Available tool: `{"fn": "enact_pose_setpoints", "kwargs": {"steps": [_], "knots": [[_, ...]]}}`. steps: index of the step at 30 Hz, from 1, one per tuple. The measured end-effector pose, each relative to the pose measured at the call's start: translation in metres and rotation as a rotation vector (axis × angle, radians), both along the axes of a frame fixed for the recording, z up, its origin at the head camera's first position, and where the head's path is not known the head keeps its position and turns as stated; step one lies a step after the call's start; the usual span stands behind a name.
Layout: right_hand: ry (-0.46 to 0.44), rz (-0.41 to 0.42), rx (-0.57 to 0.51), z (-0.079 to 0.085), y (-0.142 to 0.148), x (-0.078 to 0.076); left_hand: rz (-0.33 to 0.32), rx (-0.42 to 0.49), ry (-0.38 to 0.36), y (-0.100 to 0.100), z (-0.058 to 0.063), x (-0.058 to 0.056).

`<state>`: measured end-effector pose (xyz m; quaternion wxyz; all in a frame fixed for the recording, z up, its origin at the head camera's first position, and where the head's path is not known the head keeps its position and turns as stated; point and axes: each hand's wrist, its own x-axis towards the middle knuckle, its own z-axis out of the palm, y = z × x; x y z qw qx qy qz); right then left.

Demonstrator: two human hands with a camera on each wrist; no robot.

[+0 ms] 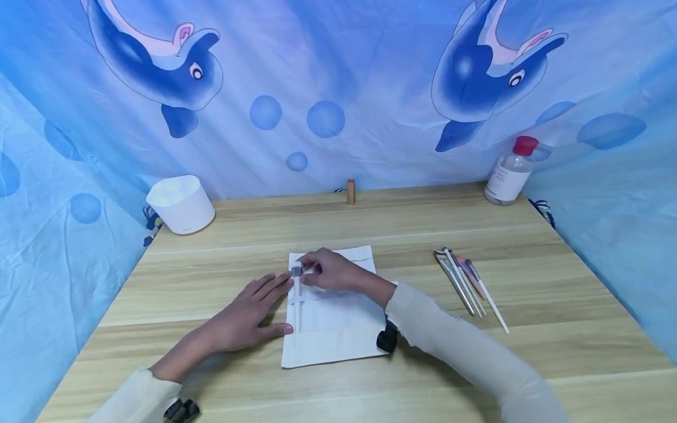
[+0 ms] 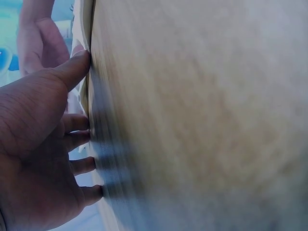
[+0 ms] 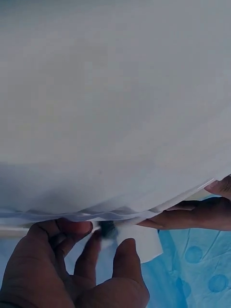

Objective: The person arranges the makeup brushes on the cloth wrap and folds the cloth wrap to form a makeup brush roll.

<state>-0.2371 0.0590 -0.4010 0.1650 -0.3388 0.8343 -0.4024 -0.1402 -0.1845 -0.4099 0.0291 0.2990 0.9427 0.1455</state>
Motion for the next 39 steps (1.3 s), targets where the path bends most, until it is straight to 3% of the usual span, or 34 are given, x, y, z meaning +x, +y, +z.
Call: {"fn": "enact_pose_setpoints", "kwargs": {"steps": [6, 10, 12, 17, 22, 29, 39], "knots": [[0.259, -0.079, 0.08, 0.012, 0.033, 0.004, 0.007, -0.02, -0.018, 0.001, -0.002, 0.001], [0.456, -0.181, 0.248, 0.027, 0.071, 0.003, 0.006, -0.015, -0.014, 0.0, -0.001, 0.001], [0.496, -0.248, 0.359, 0.037, 0.094, 0.003, -0.001, 0.0, -0.007, 0.0, -0.001, 0.001], [0.441, -0.374, 0.648, 0.062, 0.153, 0.003, -0.015, 0.005, 0.0, 0.0, -0.002, -0.002], [0.278, -0.381, 0.816, 0.068, 0.19, 0.0, -0.009, 0.006, -0.001, -0.002, -0.01, -0.005], [0.163, -0.362, 0.837, 0.052, 0.2, -0.006, -0.002, 0.01, -0.048, -0.001, -0.005, 0.0], [0.26, -0.298, 0.834, 0.043, 0.189, -0.009, -0.012, -0.007, -0.037, -0.002, 0.0, 0.0]]}}
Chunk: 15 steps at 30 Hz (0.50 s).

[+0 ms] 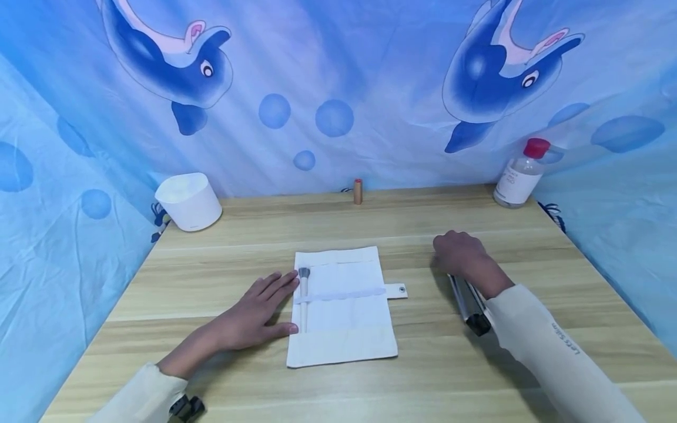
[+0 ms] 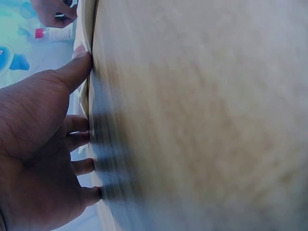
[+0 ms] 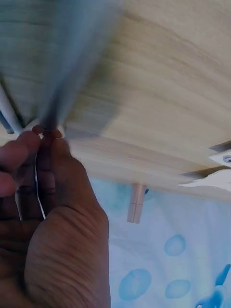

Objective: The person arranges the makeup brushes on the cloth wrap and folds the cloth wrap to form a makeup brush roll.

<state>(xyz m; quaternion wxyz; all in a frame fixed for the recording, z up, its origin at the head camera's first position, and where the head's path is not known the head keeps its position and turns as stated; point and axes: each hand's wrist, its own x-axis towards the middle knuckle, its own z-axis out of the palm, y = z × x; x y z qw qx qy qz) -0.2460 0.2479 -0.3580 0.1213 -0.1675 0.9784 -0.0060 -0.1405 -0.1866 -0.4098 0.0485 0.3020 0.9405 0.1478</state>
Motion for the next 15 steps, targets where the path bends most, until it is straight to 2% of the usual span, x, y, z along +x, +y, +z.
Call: {"fn": "enact_pose_setpoints", "kwargs": {"steps": [8, 15], "knots": [[0.001, 0.001, 0.004, 0.0, -0.009, 0.004, -0.003, 0.015, -0.006, -0.002, -0.002, 0.001], [0.06, 0.034, -0.044, 0.0, -0.016, 0.005, -0.007, 0.03, -0.003, -0.002, 0.0, 0.001]]}}
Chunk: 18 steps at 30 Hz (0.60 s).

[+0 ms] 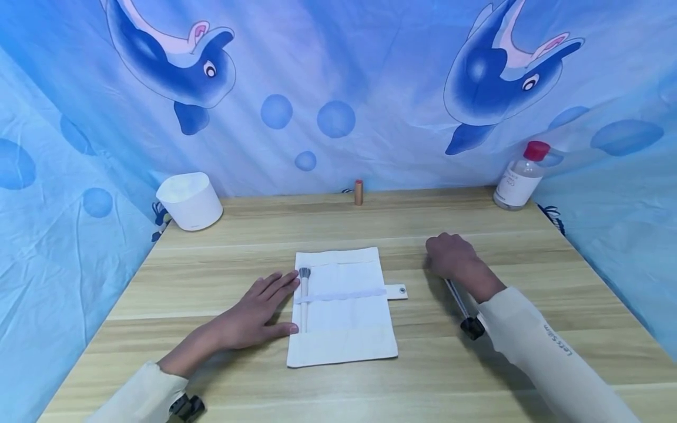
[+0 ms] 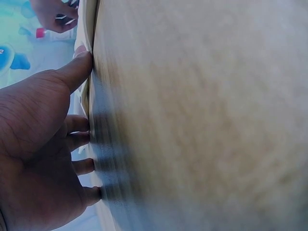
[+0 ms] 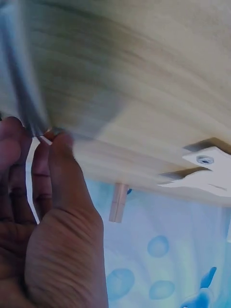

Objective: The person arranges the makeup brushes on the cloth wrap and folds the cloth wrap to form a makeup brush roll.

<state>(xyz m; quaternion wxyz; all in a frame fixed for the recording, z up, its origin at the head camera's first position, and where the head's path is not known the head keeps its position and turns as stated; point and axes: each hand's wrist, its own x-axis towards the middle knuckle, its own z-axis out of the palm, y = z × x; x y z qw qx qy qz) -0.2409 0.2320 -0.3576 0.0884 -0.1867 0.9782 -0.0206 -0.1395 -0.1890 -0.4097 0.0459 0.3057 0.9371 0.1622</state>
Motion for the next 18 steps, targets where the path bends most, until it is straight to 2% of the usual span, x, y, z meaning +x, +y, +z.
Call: {"fn": "enact_pose_setpoints", "kwargs": {"steps": [5, 8, 12, 18], "knots": [[0.037, -0.001, -0.054, 0.004, -0.008, -0.006, -0.003, 0.0, -0.004, 0.0, 0.0, 0.0], [0.041, -0.017, -0.175, 0.006, -0.014, -0.012, 0.0, -0.009, -0.007, 0.0, -0.001, -0.001], [-0.005, -0.017, -0.437, 0.008, -0.028, -0.02, 0.004, -0.02, -0.013, 0.001, -0.001, -0.001], [-0.089, 0.054, -0.865, 0.01, -0.059, -0.024, 0.01, -0.021, -0.018, 0.001, 0.0, -0.001]]}}
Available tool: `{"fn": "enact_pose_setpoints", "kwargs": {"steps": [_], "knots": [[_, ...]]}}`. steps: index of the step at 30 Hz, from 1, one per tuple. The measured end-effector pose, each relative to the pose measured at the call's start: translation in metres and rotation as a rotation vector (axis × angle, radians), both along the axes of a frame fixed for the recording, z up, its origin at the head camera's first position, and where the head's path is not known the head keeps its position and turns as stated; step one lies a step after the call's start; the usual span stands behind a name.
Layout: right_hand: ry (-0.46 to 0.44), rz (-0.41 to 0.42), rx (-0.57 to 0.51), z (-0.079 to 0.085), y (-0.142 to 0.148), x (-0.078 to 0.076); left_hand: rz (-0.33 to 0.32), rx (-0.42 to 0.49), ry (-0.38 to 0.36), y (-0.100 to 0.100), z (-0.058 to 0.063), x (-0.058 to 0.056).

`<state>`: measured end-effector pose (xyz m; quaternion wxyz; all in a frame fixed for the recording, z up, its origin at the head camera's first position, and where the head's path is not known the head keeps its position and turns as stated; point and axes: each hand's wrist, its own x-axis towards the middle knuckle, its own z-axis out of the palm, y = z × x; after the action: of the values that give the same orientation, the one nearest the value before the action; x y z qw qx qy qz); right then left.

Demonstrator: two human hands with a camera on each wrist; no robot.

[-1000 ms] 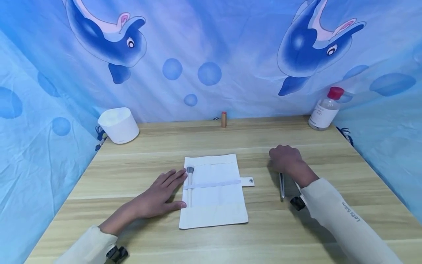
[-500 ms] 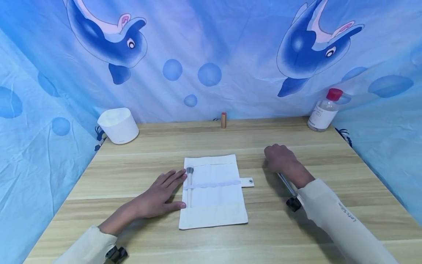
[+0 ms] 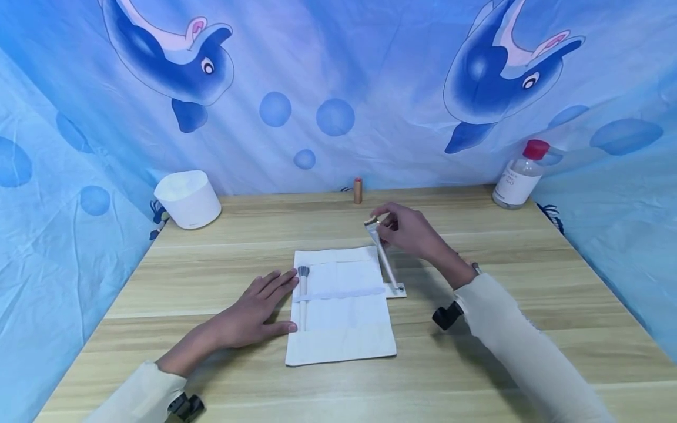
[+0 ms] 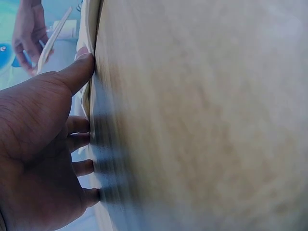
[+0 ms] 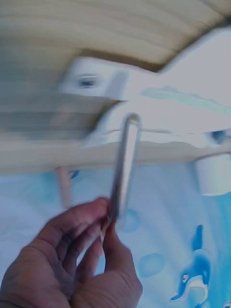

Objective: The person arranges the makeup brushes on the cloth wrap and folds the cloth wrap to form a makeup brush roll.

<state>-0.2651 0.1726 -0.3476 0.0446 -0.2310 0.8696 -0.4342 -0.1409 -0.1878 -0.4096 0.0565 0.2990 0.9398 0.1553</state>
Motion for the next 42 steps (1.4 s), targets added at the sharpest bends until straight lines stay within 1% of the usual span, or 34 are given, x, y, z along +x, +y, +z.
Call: {"fn": "enact_pose_setpoints", "kwargs": {"steps": [4, 7, 12, 16, 20, 24, 30, 31, 33, 35, 37, 40, 42], "knots": [[-0.087, 0.053, -0.26, -0.003, -0.022, 0.0, 0.002, 0.001, -0.003, 0.0, 0.001, 0.0], [-0.145, 0.076, -0.383, -0.007, -0.038, 0.0, 0.0, 0.0, -0.003, 0.0, 0.001, 0.0], [-0.213, 0.08, -0.48, -0.016, -0.06, 0.001, 0.001, -0.004, -0.005, 0.001, 0.0, -0.001], [-0.236, 0.087, -0.496, -0.023, -0.072, 0.002, 0.006, -0.009, -0.005, 0.001, 0.001, 0.0], [-0.274, 0.11, -0.45, -0.03, -0.079, 0.004, 0.006, -0.007, -0.003, 0.001, 0.002, -0.001], [-0.357, 0.141, -0.403, -0.037, -0.082, 0.009, -0.003, -0.011, -0.001, 0.001, 0.002, -0.001], [-0.489, 0.209, -0.364, -0.044, -0.082, 0.016, 0.0, -0.016, -0.01, 0.001, 0.003, -0.001], [-0.505, 0.225, -0.35, -0.046, -0.082, 0.017, 0.002, -0.015, -0.013, 0.001, 0.002, -0.001], [-0.509, 0.256, -0.29, -0.049, -0.081, 0.019, 0.004, -0.012, -0.016, 0.001, 0.002, 0.0], [-0.476, 0.281, -0.208, -0.051, -0.08, 0.022, 0.004, -0.011, -0.015, 0.001, 0.002, 0.0], [-0.42, 0.307, -0.13, -0.053, -0.08, 0.025, 0.003, -0.01, -0.013, 0.001, 0.001, 0.0], [-0.284, 0.322, -0.019, -0.053, -0.079, 0.029, 0.005, -0.008, -0.011, 0.0, 0.001, 0.0], [-0.166, 0.323, 0.049, -0.053, -0.077, 0.032, 0.008, -0.007, -0.012, 0.0, 0.0, 0.0]]}}
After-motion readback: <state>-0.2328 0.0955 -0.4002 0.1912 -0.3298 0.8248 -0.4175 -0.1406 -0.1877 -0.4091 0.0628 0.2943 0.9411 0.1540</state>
